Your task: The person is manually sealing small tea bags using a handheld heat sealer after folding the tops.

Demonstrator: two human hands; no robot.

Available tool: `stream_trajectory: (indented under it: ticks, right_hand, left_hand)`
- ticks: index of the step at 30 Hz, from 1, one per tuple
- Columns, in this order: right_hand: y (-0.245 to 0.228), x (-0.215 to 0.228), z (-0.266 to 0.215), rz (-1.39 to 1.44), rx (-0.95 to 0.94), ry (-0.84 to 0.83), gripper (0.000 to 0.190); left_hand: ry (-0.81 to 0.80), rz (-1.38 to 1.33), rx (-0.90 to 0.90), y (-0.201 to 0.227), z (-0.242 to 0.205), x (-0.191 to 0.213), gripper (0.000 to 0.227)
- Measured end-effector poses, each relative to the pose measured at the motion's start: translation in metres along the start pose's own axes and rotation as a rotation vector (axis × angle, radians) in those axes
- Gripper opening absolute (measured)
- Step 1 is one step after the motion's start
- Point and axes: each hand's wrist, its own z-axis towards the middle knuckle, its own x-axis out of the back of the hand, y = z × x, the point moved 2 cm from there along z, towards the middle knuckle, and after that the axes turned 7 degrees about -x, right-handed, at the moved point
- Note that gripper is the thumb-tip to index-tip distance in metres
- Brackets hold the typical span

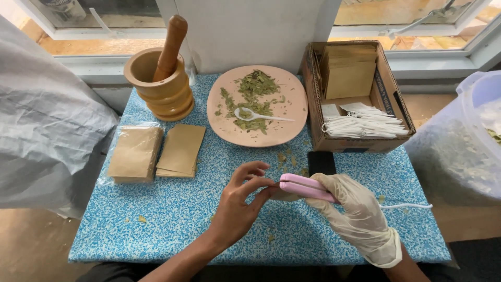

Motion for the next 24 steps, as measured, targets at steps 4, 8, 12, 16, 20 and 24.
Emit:
stream_trajectory:
  ticks: [4, 8, 12, 16, 20, 24]
  right_hand:
    - [0.005, -0.003, -0.007, -0.003, -0.110, 0.023, 0.046]
    - [-0.001, 0.000, 0.001, 0.037, -0.039, -0.024, 0.050]
    - [0.000, -0.001, -0.001, 0.024, -0.060, -0.037, 0.049]
    - [-0.006, 0.001, 0.003, 0.024, -0.054, -0.053, 0.049]
    - [-0.002, 0.000, 0.000, 0.025, -0.044, -0.032, 0.050]
    - [-0.005, 0.001, 0.003, 0.012, -0.018, -0.024, 0.048]
  left_hand:
    - [-0.028, 0.004, -0.001, -0.003, 0.000, 0.003, 0.017]
    - [-0.076, -0.020, -0.005, -0.006, 0.001, 0.003, 0.017]
    - [-0.095, 0.069, -0.112, -0.002, 0.003, 0.008, 0.016]
    - [-0.053, 0.214, -0.243, -0.003, 0.002, 0.007, 0.014]
    - [-0.037, 0.292, -0.357, 0.001, 0.001, 0.008, 0.009]
    - [-0.031, 0.367, -0.347, 0.000, 0.001, 0.007, 0.006]
